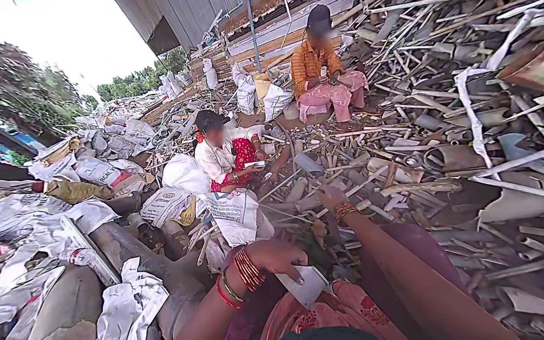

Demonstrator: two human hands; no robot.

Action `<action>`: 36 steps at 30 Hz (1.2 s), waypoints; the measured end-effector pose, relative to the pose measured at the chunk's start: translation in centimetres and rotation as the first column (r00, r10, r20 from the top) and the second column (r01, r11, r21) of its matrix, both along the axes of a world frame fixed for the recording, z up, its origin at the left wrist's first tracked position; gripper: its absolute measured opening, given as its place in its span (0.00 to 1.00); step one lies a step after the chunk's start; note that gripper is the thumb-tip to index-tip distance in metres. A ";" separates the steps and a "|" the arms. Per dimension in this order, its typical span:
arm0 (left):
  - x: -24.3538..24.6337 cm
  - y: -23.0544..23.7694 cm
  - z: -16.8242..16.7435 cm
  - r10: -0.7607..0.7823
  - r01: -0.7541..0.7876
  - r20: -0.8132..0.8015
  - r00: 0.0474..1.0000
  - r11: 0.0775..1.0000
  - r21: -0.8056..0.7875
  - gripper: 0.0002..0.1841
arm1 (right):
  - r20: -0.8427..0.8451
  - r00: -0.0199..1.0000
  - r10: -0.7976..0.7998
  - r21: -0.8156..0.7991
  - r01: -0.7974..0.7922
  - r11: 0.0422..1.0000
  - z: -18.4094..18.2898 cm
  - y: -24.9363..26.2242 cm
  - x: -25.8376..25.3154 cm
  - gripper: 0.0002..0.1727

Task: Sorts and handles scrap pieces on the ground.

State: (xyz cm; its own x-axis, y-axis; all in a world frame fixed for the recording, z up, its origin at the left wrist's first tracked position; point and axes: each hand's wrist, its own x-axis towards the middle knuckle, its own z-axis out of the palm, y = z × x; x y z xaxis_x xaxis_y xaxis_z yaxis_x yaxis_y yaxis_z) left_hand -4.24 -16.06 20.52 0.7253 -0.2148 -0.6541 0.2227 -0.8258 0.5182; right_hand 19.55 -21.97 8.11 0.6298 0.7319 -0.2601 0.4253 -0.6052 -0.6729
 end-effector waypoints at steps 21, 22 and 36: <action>-3.9 13.3 -7.1 0.970 -0.749 -0.089 -0.226 -0.232 -0.621 0.13 | -0.895 0.320 -0.311 0.091 0.813 0.574 1.3 0.1 -0.7 0.37; -3.8 13.0 -7.2 0.980 -0.773 -0.083 -0.183 -0.195 -0.604 0.13 | -0.881 0.350 -0.320 0.102 0.798 0.594 1.4 0.1 -0.8 0.36; -0.4 4.4 -3.8 0.328 -0.338 -0.081 0.941 0.916 -0.217 0.07 | -0.177 0.977 0.120 -0.185 -0.153 0.971 1.7 -2.0 -2.8 0.36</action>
